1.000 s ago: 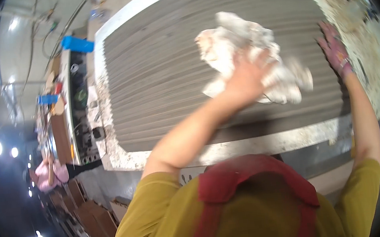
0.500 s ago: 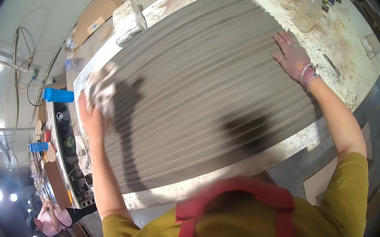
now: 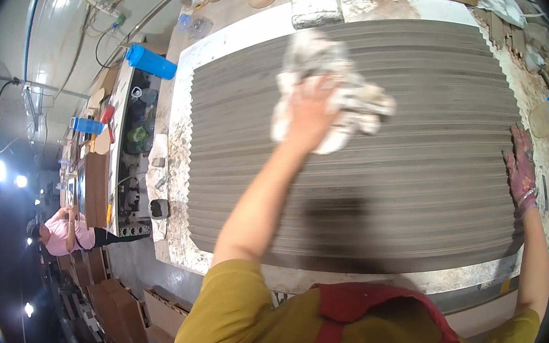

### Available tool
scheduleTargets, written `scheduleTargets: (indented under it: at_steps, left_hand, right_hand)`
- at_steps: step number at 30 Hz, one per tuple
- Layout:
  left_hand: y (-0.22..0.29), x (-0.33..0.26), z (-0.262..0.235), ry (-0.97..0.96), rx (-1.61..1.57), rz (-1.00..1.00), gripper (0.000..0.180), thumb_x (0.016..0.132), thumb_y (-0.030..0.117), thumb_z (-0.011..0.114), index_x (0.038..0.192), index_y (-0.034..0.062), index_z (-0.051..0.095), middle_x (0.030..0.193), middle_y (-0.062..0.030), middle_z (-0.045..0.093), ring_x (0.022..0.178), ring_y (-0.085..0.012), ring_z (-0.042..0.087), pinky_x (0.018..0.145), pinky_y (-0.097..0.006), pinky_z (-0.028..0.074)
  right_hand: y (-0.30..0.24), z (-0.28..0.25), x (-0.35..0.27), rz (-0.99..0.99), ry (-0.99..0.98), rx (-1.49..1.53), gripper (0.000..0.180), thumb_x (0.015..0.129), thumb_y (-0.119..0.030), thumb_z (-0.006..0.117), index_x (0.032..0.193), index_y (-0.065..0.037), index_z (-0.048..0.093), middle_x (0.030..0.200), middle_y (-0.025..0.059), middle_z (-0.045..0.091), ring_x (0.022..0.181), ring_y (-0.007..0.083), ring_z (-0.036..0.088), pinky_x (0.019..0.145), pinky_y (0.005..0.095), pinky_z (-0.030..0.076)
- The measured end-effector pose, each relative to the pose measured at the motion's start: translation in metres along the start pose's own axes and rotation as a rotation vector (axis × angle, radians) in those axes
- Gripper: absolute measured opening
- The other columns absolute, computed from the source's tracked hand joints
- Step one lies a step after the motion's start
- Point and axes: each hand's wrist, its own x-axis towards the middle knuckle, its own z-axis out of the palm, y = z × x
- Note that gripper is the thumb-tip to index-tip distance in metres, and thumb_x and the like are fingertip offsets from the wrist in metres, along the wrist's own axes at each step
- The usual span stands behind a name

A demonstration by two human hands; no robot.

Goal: The person wipes a corrugated wood panel with a cloth, turns it over, and uses a small piece of abrasive material to clean the edge before wiping it again.

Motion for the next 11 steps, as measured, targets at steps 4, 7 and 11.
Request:
scheduleTargets:
  at_steps: [4,7,11]
  left_hand:
    - [-0.178,-0.079,-0.06,-0.072,0.333,-0.348,0.056,0.086,0.026,0.057,0.136,0.0081,0.042,0.141,-0.0149,0.039,0.128,-0.0339,0.038,0.105,-0.044,0.033]
    - [-0.269,-0.107,-0.109,0.062,0.284,-0.741,0.042,0.091,0.024,0.049,0.129,0.005,0.046,0.13,-0.0178,0.049,0.121,-0.0343,0.045,0.101,-0.043,0.037]
    - [-0.222,-0.013,-0.127,0.338,0.28,-0.552,0.041,0.084,0.025,0.059,0.121,0.0082,0.054,0.122,-0.0201,0.054,0.114,-0.0346,0.051,0.1,-0.043,0.038]
  right_hand:
    - [-0.003,-0.001,0.005,-0.046,-0.007,-0.072,0.055,0.097,-0.035,0.037,0.143,-0.007,0.031,0.146,0.0176,0.034,0.137,0.0373,0.024,0.112,0.0414,0.021]
    - [-0.005,0.006,0.011,-0.038,-0.02,-0.03,0.059,0.096,-0.041,0.036,0.144,-0.006,0.031,0.145,0.0205,0.034,0.137,0.0379,0.026,0.112,0.0418,0.022]
    - [-0.007,-0.002,0.008,0.016,-0.039,-0.064,0.059,0.096,-0.04,0.038,0.144,-0.008,0.031,0.145,0.0213,0.032,0.137,0.0377,0.024,0.113,0.042,0.019]
